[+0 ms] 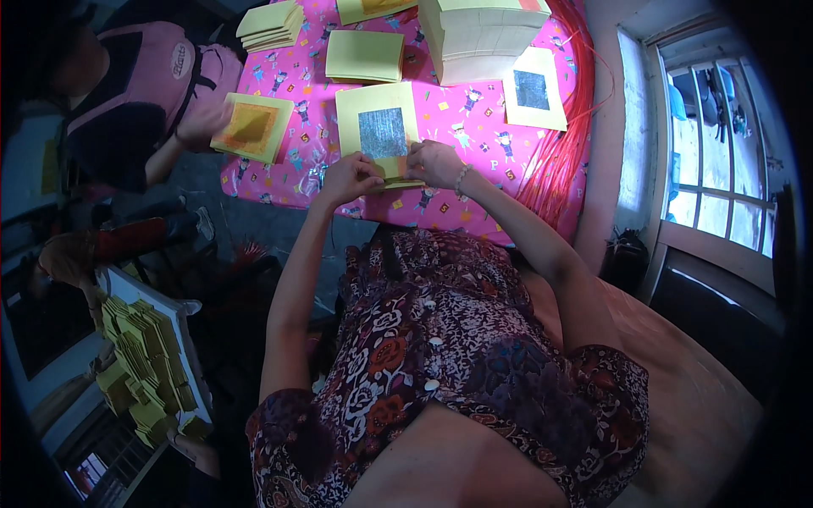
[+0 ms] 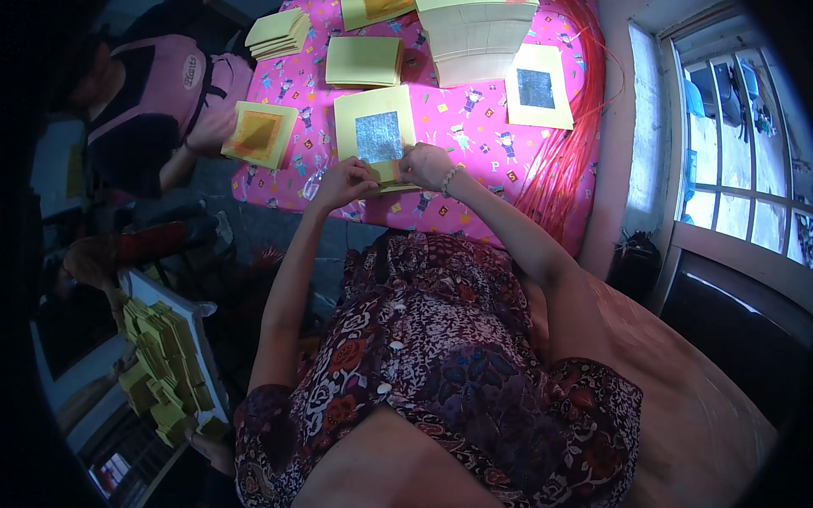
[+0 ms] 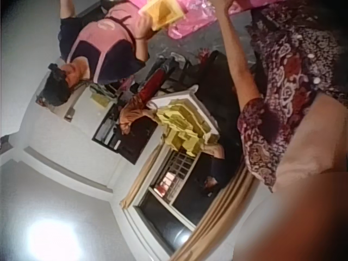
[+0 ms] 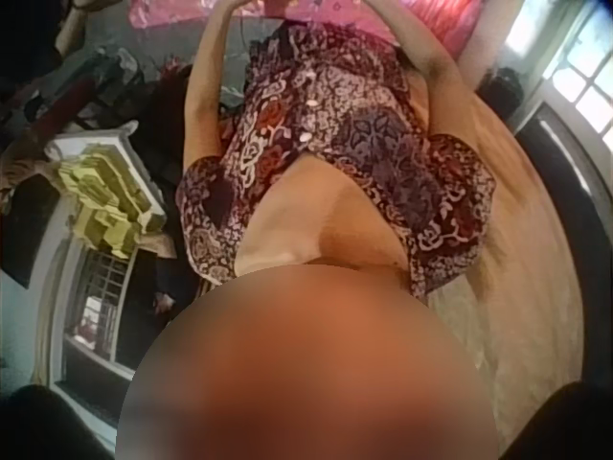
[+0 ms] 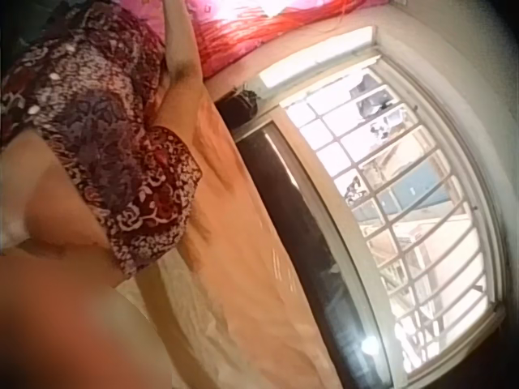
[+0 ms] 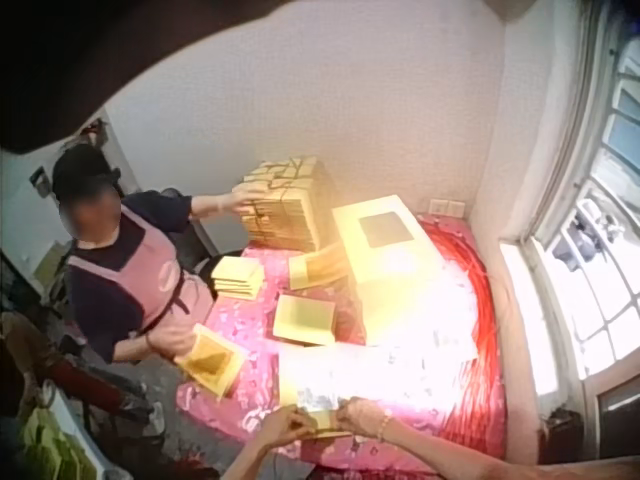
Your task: Organizing and stacking yellow papers with foil squares on a table.
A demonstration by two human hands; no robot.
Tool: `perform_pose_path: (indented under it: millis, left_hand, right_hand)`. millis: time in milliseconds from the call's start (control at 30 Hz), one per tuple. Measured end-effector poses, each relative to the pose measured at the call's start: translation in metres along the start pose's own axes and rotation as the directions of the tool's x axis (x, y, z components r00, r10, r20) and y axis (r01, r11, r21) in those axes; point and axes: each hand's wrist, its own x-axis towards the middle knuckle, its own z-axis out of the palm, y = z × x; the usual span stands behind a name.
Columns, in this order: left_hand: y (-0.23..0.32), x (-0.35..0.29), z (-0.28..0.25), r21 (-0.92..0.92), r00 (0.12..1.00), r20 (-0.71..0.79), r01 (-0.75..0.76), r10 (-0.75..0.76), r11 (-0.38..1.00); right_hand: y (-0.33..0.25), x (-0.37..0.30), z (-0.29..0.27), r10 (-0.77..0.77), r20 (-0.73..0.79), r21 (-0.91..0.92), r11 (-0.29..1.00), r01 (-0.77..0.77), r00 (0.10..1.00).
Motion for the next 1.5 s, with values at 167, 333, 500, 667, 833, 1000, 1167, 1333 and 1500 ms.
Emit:
perform_pose_path:
  millis: [167,333,500,667,833,1000,1167,1333,1500]
  left_hand:
    - [0.0,0.0,-0.001,0.016,1.0,-0.005,0.009,-0.009,1.0]
    - [0.004,0.0,0.0,0.025,1.0,-0.012,0.009,-0.009,1.0]
    - [0.004,-0.001,-0.002,0.023,1.0,0.001,0.022,-0.022,1.0]
    - [0.006,-0.002,-0.003,0.007,0.999,-0.003,0.039,-0.039,0.999]
    - [0.005,-0.001,-0.005,0.001,0.998,0.009,0.065,-0.066,0.998]
    - [0.008,-0.001,-0.006,-0.013,0.999,-0.001,0.05,-0.05,0.999]
    - [0.0,-0.013,-0.007,0.06,0.97,-0.126,-0.203,0.209,0.977]
    - [-0.01,-0.021,-0.019,0.159,0.929,-0.249,-0.242,0.276,0.957]
    - [-0.025,-0.01,-0.027,0.077,0.944,-0.225,-0.227,0.239,0.971]
  right_hand:
    - [-0.003,0.0,-0.002,0.012,0.007,0.004,1.0,-0.012,1.0]
    - [0.003,0.0,0.002,-0.012,-0.043,0.003,1.0,0.012,0.999]
    - [0.001,-0.001,-0.002,-0.006,-0.008,0.015,1.0,0.006,1.0]
    - [-0.001,-0.001,-0.005,-0.006,-0.01,0.048,0.999,0.006,1.0]
    - [0.0,0.001,-0.003,-0.019,-0.039,0.046,0.999,0.021,0.999]
    - [0.001,0.001,-0.001,-0.05,-0.08,-0.004,0.999,0.05,0.996]
    - [-0.008,-0.001,-0.005,-0.012,-0.038,-0.026,1.0,0.011,0.999]
    - [-0.002,-0.004,-0.018,0.063,0.011,0.1,0.993,-0.064,0.998]
    - [0.006,-0.003,-0.025,0.019,-0.037,0.259,0.966,-0.009,0.999]
